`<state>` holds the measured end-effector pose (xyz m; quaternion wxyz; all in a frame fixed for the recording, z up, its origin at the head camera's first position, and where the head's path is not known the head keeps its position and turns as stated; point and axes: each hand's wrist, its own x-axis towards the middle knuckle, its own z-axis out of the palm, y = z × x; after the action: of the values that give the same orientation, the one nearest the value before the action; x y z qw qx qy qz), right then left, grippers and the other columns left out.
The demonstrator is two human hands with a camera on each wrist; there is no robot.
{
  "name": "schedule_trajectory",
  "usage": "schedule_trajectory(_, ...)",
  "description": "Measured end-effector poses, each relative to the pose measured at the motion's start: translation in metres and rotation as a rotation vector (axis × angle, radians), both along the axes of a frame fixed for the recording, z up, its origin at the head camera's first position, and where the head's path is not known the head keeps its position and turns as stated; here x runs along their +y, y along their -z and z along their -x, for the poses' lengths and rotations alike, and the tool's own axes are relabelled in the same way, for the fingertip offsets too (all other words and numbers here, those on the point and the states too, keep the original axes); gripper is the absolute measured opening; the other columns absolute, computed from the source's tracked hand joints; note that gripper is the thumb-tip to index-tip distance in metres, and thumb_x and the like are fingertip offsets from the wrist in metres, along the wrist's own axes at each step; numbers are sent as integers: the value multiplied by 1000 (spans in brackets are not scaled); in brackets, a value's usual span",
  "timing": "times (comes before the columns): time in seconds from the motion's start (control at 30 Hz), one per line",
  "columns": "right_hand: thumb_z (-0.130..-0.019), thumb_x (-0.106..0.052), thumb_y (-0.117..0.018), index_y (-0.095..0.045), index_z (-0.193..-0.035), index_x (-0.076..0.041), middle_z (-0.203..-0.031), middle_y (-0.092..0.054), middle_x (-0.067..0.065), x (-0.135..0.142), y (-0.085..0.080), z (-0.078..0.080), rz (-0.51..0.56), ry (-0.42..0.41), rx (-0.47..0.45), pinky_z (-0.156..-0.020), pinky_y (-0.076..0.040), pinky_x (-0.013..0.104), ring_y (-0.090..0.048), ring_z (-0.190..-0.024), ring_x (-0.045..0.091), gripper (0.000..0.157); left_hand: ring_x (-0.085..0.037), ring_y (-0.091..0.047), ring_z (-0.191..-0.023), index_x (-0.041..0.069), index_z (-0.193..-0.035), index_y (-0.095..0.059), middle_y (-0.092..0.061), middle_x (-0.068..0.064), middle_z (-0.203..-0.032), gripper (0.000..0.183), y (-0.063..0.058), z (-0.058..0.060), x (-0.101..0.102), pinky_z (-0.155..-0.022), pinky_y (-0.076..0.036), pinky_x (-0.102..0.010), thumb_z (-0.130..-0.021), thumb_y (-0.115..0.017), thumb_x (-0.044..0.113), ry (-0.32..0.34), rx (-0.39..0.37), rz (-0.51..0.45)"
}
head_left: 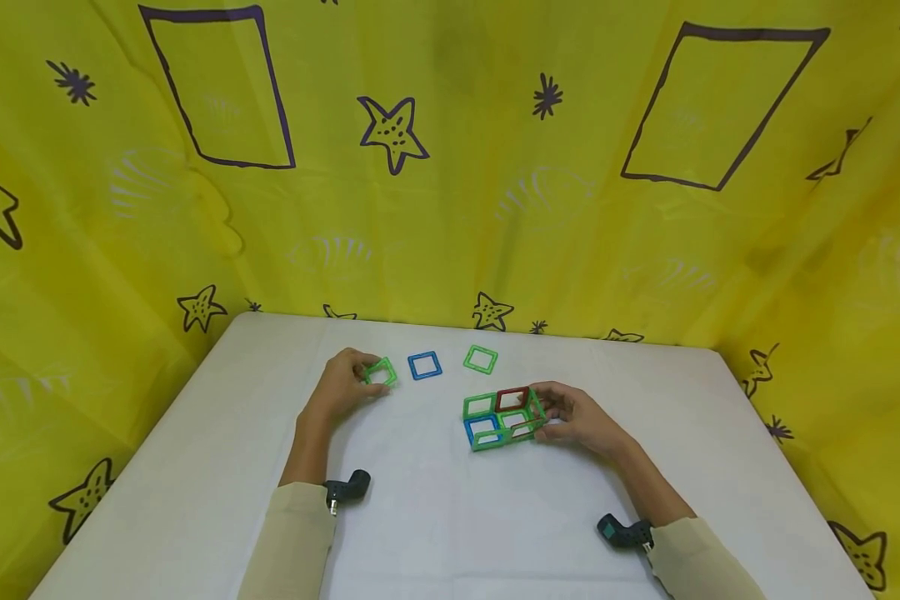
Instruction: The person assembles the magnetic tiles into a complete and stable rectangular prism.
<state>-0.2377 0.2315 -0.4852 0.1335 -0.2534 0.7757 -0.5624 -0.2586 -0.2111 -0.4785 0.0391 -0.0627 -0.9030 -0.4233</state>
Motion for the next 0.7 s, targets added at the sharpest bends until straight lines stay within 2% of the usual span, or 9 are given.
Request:
schedule_trajectory(0.13,-80,8,-85,-56,-140,9,-127,-62,25,-2,2,1,15,27,-24,-84,-54,26,-61,-99,26,67,-29,-58,-95,-4,-126,-72,-65,-14,-106,53,-3,-1,3,-85,-50,-43,-80,-94,13,13,24,-38)
schedule_trajectory(0.37,-79,11,-84,-54,-141,10,-126,-62,25,-3,2,1,37,100,-75,-83,-56,28,-62,-103,28,69,-29,-58,-95,-2,-128,-71,-66,-13,-106,56,-7,0,10,-85,-50,-41,-80,-94,15,29,5,-68)
schedule_trajectory(0.7,-80,11,-84,-53,-141,11,-122,-63,25,-5,4,2,50,116,-71,-82,-56,26,-63,-101,26,68,-27,-61,-91,-3,-125,-71,-69,-13,-104,54,-11,0,16,-81,-52,-38,-79,-94,14,83,48,-62)
